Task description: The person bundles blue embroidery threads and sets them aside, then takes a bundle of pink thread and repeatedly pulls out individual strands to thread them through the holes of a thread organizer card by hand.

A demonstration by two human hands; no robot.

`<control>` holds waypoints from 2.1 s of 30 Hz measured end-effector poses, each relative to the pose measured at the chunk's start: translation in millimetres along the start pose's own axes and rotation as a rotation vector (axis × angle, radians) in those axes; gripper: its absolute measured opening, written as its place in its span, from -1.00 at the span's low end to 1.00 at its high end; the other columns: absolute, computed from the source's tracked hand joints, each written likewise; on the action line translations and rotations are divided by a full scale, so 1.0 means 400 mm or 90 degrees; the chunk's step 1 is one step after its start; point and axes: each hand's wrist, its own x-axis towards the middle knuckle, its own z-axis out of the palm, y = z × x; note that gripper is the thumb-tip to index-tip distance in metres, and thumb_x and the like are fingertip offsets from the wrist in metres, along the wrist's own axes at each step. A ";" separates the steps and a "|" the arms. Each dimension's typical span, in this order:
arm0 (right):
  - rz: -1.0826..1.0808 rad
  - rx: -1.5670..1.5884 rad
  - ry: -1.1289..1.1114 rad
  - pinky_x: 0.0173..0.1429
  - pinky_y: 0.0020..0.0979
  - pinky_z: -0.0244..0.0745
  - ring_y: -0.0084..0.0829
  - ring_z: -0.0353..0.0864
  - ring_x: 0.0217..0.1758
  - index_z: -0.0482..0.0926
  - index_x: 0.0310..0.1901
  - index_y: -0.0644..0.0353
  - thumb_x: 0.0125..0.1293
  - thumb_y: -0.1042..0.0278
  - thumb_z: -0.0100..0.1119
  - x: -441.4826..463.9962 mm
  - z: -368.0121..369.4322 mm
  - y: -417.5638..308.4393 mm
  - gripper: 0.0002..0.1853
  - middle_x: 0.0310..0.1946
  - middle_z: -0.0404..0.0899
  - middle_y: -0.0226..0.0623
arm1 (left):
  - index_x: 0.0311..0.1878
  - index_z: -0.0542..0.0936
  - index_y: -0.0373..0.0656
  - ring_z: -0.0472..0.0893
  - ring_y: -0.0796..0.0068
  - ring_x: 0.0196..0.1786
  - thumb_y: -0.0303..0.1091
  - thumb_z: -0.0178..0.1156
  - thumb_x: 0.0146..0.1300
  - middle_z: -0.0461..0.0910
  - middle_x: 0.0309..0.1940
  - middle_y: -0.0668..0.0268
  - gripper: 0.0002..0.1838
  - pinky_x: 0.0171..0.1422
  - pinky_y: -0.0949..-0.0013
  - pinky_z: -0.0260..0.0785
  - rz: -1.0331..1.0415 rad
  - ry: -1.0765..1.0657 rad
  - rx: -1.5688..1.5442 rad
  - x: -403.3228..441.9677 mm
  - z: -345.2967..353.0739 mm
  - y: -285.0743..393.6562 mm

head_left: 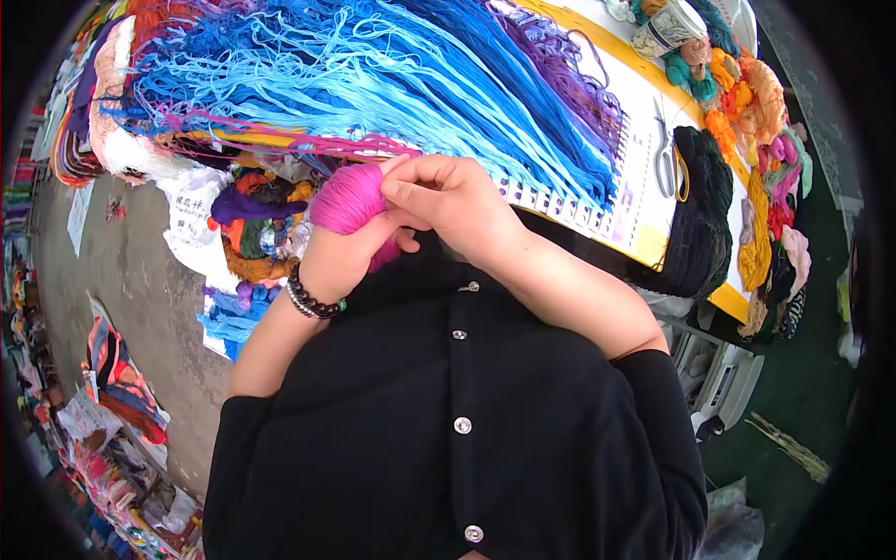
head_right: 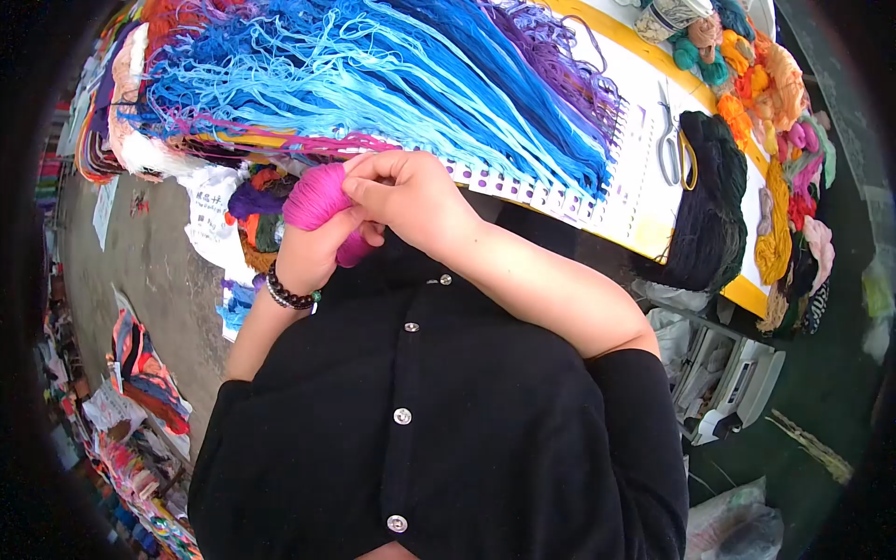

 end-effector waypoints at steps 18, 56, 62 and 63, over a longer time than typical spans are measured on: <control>-0.104 0.170 0.045 0.18 -0.33 0.40 -0.35 0.55 0.00 0.57 -0.25 0.26 0.33 0.38 0.08 -0.063 -0.069 -0.040 -0.86 0.03 0.53 -0.12 | 0.13 0.45 -0.37 0.65 0.25 -0.08 -0.49 0.05 0.31 0.64 -0.17 0.05 -0.66 0.06 0.28 0.49 -0.012 0.069 -0.150 -0.007 0.005 -0.006; 0.103 -0.526 0.229 -0.42 -0.50 0.46 -0.61 0.57 -0.57 0.64 -0.39 0.33 0.28 0.23 0.11 -0.062 -0.266 0.022 -0.70 -0.60 0.60 -0.37 | 0.05 0.52 -0.19 0.62 0.53 -0.25 -0.32 0.11 0.33 0.63 -0.13 0.29 -0.73 -0.30 0.49 0.43 -0.324 0.021 -0.006 0.154 0.069 -0.080; 0.121 -0.516 0.211 -0.42 -0.51 0.46 -0.60 0.55 -0.58 0.62 -0.40 0.33 0.30 0.21 0.07 -0.058 -0.281 0.020 -0.68 -0.60 0.60 -0.38 | -0.05 0.49 -0.18 0.62 0.45 -0.14 -0.41 0.11 0.31 0.58 -0.22 0.31 -0.83 -0.11 0.39 0.46 -0.214 0.067 0.031 0.170 0.136 -0.146; 0.130 -0.505 0.213 -0.42 -0.50 0.45 -0.60 0.54 -0.59 0.62 -0.41 0.33 0.31 0.21 0.06 -0.057 -0.280 0.017 -0.67 -0.60 0.60 -0.38 | -0.08 0.47 -0.21 0.62 0.42 -0.16 -0.47 0.12 0.29 0.55 -0.23 0.27 -0.84 -0.10 0.38 0.48 -0.199 0.073 0.011 0.176 0.143 -0.155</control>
